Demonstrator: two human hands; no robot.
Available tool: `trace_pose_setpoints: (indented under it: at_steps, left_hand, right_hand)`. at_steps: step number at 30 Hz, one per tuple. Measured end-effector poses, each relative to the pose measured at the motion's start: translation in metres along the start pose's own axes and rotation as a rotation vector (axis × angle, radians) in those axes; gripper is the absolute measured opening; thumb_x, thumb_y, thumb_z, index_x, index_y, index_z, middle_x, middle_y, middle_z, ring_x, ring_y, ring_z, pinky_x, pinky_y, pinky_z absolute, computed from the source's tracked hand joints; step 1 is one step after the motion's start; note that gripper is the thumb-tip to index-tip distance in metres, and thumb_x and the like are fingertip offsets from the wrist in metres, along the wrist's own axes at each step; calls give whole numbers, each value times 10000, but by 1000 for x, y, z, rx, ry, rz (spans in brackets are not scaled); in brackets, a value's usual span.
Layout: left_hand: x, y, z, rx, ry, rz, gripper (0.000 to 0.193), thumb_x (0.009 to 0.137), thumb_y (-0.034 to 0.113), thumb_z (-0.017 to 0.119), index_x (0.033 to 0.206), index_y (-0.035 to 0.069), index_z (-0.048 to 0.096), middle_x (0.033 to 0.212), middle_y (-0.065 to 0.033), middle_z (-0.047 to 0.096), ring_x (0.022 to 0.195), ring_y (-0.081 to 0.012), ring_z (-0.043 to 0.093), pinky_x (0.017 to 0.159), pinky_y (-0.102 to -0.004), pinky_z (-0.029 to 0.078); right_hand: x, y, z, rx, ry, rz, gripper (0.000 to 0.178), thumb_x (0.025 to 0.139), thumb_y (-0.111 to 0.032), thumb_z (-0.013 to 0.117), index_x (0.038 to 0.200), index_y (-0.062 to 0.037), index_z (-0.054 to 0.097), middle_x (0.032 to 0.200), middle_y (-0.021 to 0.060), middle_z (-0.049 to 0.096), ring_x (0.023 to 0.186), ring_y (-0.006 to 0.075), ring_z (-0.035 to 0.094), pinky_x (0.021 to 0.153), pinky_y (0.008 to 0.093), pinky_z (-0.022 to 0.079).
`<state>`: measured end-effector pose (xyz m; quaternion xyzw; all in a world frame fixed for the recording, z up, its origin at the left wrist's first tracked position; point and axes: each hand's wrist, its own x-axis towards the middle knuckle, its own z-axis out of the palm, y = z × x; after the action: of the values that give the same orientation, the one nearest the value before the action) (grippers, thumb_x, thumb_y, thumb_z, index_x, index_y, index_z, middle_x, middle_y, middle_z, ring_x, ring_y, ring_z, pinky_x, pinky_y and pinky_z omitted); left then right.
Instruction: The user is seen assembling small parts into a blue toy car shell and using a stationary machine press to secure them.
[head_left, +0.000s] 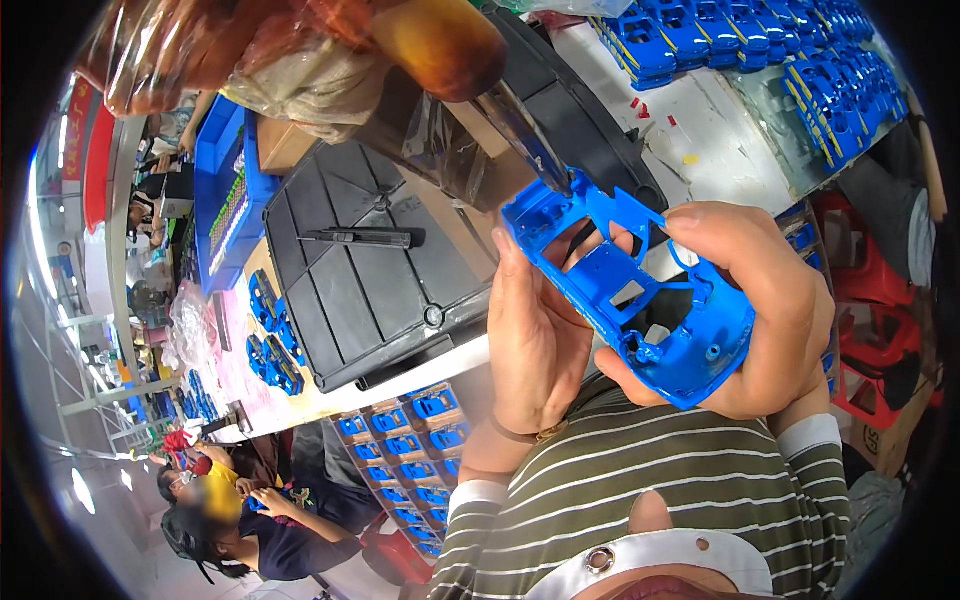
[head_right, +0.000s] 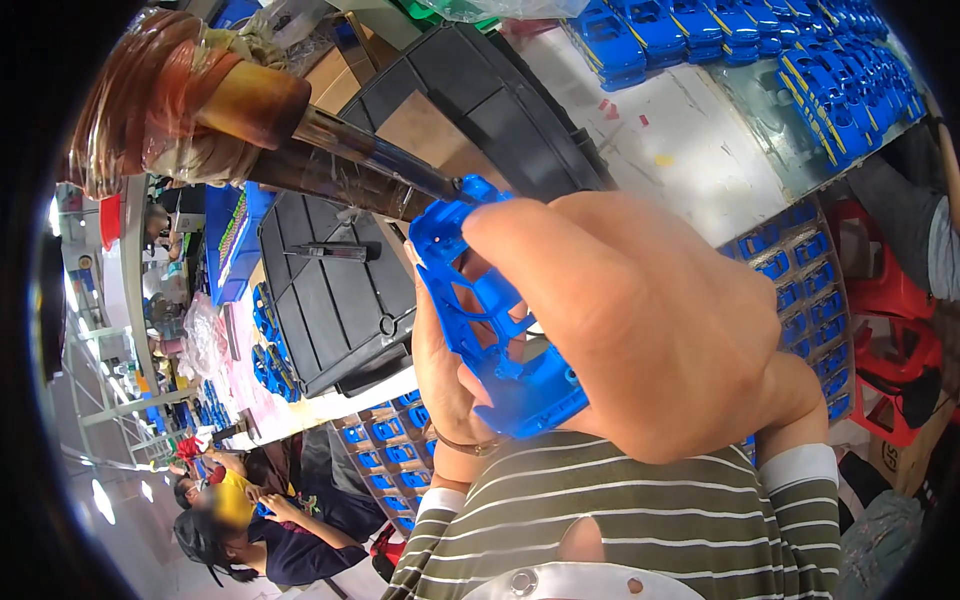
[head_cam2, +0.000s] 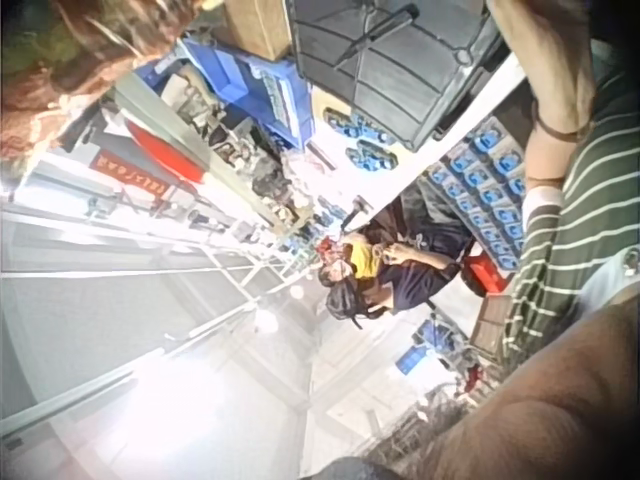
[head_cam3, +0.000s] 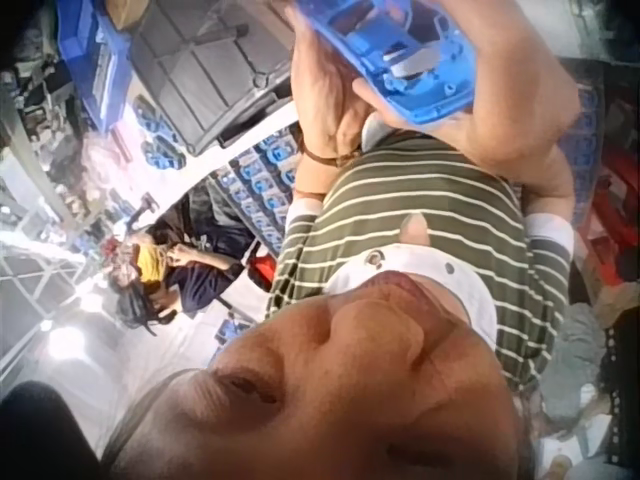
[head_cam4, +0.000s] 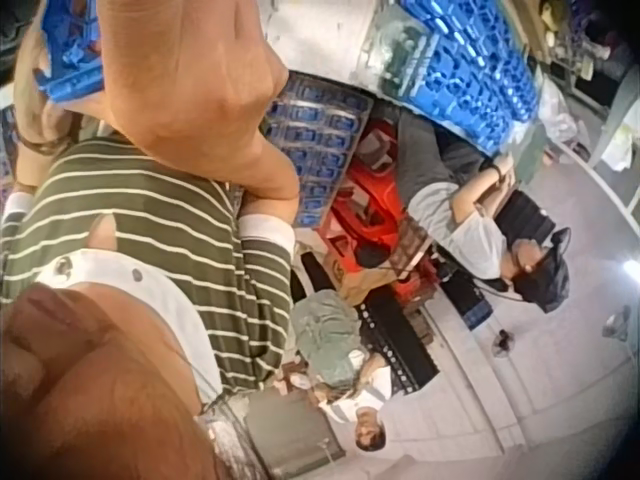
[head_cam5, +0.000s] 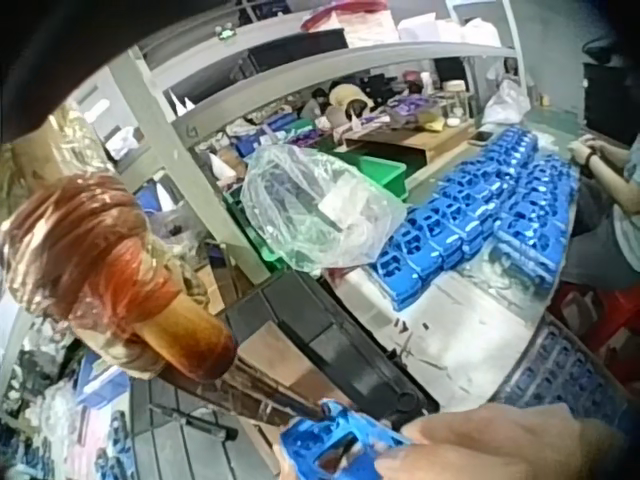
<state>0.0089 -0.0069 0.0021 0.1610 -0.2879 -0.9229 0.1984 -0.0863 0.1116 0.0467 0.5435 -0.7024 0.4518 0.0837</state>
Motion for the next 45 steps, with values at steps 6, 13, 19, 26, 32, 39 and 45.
trace_pose_setpoints:
  at_steps: [6, 13, 19, 26, 32, 39, 45]
  left_hand:
    - [2, 2, -2, -36, -80, 8, 411, 975, 378, 385, 1174, 30, 480, 1166, -95, 548, 904, -199, 590, 735, -336, 514]
    - [1, -2, -7, -284, -137, -5, 551, 975, 447, 278, 1279, 1, 388, 1195, -199, 537, 1075, -286, 569, 896, -395, 500]
    - [6, 3, -6, -67, -50, -98, 559, 972, 456, 274, 1289, 8, 377, 1205, -209, 527, 1074, -287, 569, 903, -405, 499]
    - [7, 11, 5, 18, 45, -177, 558, 970, 459, 271, 1287, 13, 382, 1210, -209, 524, 1073, -294, 569, 892, -411, 508]
    - [7, 3, -3, -36, 40, -131, 549, 972, 451, 272, 1284, 14, 387, 1205, -203, 530, 1071, -300, 571, 871, -407, 520]
    - [8, 2, -10, -28, -20, -122, 554, 970, 451, 279, 1282, 5, 388, 1206, -207, 529, 1075, -312, 568, 873, -416, 517]
    - [7, 0, -10, -81, -9, -142, 561, 967, 456, 284, 1285, 6, 384, 1212, -214, 525, 1080, -324, 563, 884, -428, 507]
  right_hand:
    - [11, -5, -10, -35, -155, 0, 854, 519, -181, 891, 1175, 44, 392, 1016, 257, 552, 838, 296, 617, 685, 342, 525]
    - [11, -5, -18, -74, -262, -5, 901, 518, -153, 892, 1212, 59, 358, 1007, 286, 546, 825, 295, 616, 670, 326, 520]
    - [12, 3, -19, 140, -231, -46, 929, 515, -127, 889, 1244, 40, 338, 1020, 294, 543, 833, 298, 620, 664, 329, 518]
    - [10, 10, -17, 300, -203, -76, 966, 511, -98, 885, 1282, 18, 315, 1035, 304, 540, 843, 301, 624, 658, 333, 517]
    - [8, 7, -17, 293, -180, -53, 981, 523, -90, 883, 1300, 6, 292, 1080, 309, 517, 866, 300, 623, 664, 345, 519]
    - [14, 8, -23, 321, -301, -38, 970, 564, -74, 865, 1325, -55, 264, 1091, 305, 506, 850, 301, 635, 661, 358, 525]
    - [22, 10, -26, 350, -376, -38, 975, 562, -53, 861, 1331, -66, 263, 1074, 305, 523, 820, 294, 643, 638, 352, 527]
